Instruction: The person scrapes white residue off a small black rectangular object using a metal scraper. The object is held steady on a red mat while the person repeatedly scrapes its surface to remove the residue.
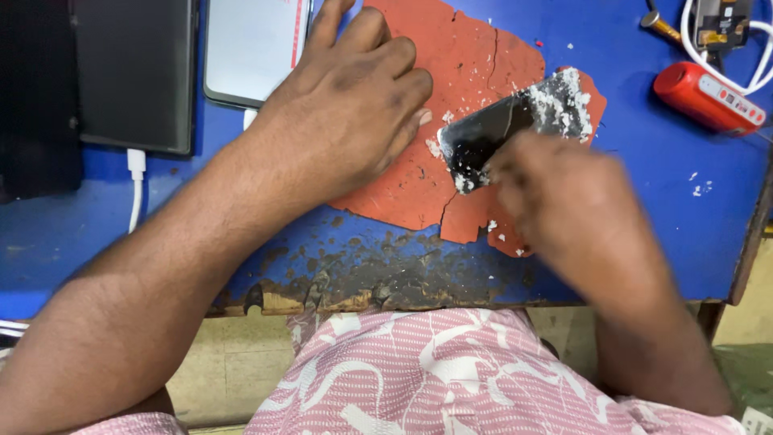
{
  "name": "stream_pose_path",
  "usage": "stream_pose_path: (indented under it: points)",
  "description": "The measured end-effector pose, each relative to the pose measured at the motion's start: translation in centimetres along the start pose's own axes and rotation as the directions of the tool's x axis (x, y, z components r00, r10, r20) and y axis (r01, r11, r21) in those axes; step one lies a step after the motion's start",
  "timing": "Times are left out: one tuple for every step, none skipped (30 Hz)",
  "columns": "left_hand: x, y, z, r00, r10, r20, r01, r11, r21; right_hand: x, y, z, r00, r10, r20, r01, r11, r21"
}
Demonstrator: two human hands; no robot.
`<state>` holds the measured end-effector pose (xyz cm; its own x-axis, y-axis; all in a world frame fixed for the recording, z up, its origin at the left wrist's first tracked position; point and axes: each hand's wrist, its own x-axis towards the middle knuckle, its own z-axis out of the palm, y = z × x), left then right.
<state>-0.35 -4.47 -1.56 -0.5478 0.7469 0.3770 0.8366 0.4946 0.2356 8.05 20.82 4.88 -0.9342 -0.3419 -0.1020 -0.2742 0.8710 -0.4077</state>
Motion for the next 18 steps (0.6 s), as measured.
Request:
stream_pose_path:
  points:
    - [-0.1, 0.0, 0.0, 1.0, -0.001, 0.002, 0.001, 1.0, 0.008, 0.2, -0.3, -0.2, 0.999, 0.033, -0.021, -0.034, 0.999, -0.03]
    - [-0.1, 0.0, 0.0, 1.0, -0.001, 0.004, 0.001, 1.0, 0.016, 0.5, -0.5, -0.4, 0.997, 0.057, -0.043, -0.06, 0.996, -0.061]
    - [-0.2, 0.0, 0.0, 1.0, -0.002, 0.004, 0.002, 1.0, 0.022, 0.8, -0.8, -0.6, 0.995, 0.078, -0.066, -0.083, 0.993, -0.087]
    - [-0.2, 0.1, 0.0, 1.0, -0.001, 0.006, 0.0, 1.0, 0.024, 0.9, -1.2, -0.6, 0.999, 0.041, -0.034, -0.043, 0.997, -0.066]
    - [-0.2, 0.1, 0.1, 1.0, -0.007, 0.002, 0.007, 1.0, 0.008, 1.0, -1.3, -0.6, 1.0, 0.012, -0.005, -0.012, 0.999, -0.045]
    - [-0.3, 0.1, 0.1, 1.0, -0.01, -0.003, 0.01, 1.0, -0.01, 0.9, -1.4, -0.7, 1.0, -0.016, 0.022, 0.016, 1.0, -0.024]
    - [-0.3, 0.1, 0.1, 1.0, -0.007, -0.004, 0.006, 1.0, -0.016, 0.8, -1.4, -0.6, 1.0, 0.013, -0.006, -0.014, 1.0, -0.025]
    - [-0.3, 0.1, 0.1, 1.0, -0.003, -0.004, 0.003, 1.0, -0.023, 0.7, -1.2, -0.5, 0.999, 0.042, -0.031, -0.042, 0.999, -0.023]
    - [-0.3, 0.1, 0.1, 1.0, 0.001, -0.002, -0.001, 1.0, -0.021, 0.5, -0.8, -0.5, 0.996, 0.065, -0.054, -0.067, 0.998, -0.023]
    - [-0.3, 0.1, 0.1, 1.0, -0.003, -0.002, 0.003, 1.0, -0.013, 0.3, -0.6, -0.3, 0.998, 0.061, -0.029, -0.062, 0.998, -0.019]
    - [-0.3, 0.1, 0.0, 1.0, -0.006, -0.002, 0.006, 1.0, -0.005, 0.1, -0.4, -0.1, 0.998, 0.058, -0.004, -0.058, 0.998, -0.014]
    - [-0.2, 0.1, 0.0, 1.0, -0.008, -0.003, 0.008, 1.0, -0.002, 0.1, -0.3, 0.0, 0.998, 0.061, 0.021, -0.061, 0.998, -0.01]
    - [-0.1, 0.1, -0.1, 1.0, -0.006, -0.003, 0.006, 1.0, -0.002, 0.1, -0.2, 0.1, 0.999, 0.047, 0.022, -0.047, 0.999, 0.015]
    - [0.0, 0.2, -0.1, 1.0, -0.01, 0.002, 0.01, 1.0, -0.013, 0.2, -0.3, 0.0, 0.999, 0.032, 0.021, -0.033, 0.999, 0.039]
    - [0.1, 0.2, -0.2, 1.0, -0.012, 0.008, 0.012, 1.0, -0.02, 0.3, -0.5, 0.0, 1.0, 0.016, 0.016, -0.017, 0.998, 0.064]
    - [0.2, 0.2, -0.3, 1.0, -0.016, 0.013, 0.017, 0.999, -0.027, 0.6, -0.7, -0.3, 0.998, 0.056, -0.007, -0.056, 0.997, 0.044]
    - [0.3, 0.2, -0.4, 1.0, -0.018, 0.02, 0.019, 1.0, -0.023, 0.9, -0.9, -0.6, 0.996, 0.09, -0.03, -0.089, 0.996, 0.023]
    - [0.4, 0.2, -0.5, 0.999, -0.023, 0.027, 0.023, 1.0, -0.014, 1.1, -1.1, -0.9, 0.992, 0.118, -0.055, -0.118, 0.993, 0.004]
